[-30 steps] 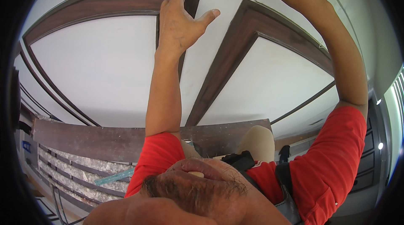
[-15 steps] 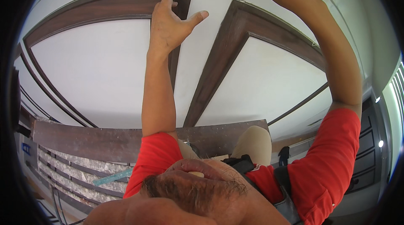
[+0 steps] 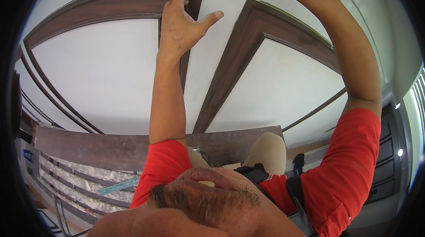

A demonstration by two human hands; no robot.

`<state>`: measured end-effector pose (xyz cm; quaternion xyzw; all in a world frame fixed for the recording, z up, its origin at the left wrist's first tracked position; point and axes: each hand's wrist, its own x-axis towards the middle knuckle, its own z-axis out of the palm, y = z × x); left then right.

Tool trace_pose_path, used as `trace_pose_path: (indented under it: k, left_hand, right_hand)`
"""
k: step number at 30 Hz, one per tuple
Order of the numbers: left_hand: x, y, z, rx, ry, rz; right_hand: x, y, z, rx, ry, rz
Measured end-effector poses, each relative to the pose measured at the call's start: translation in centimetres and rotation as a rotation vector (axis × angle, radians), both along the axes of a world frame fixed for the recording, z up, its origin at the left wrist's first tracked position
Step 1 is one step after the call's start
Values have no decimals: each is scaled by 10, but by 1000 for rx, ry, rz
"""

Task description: The person uses a red utility knife to trim the edge of a dark brown wooden ceiling molding. They hold the molding in place with their left hand while carefully cutting along the seam with their right hand.

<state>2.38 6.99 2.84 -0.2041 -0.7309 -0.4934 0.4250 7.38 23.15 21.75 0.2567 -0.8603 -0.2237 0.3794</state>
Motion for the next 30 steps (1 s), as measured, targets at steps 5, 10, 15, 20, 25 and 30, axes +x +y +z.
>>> trace_pose_path:
  k: [5, 10, 15, 20, 25, 30]
  left_hand:
    - [6, 0, 1, 38, -11, -41]
    - [2, -2, -2, 79, 51, -98]
    - [2, -3, -4, 51, 80, -82]
    - [3, -4, -3, 35, 20, -61]
    - [13, 1, 1, 54, -14, -58]
    - [2, 1, -11, 100, 4, -72]
  right_hand:
    - [9, 1, 0, -8, -24, -135]
    - [7, 9, -1, -20, -19, -230]
    - [19, 9, -6, 20, 9, -187]
    - [15, 42, -3, 32, 34, -162]
    - [20, 51, -6, 2, 44, -195]
    - [25, 55, -3, -4, 7, -262]
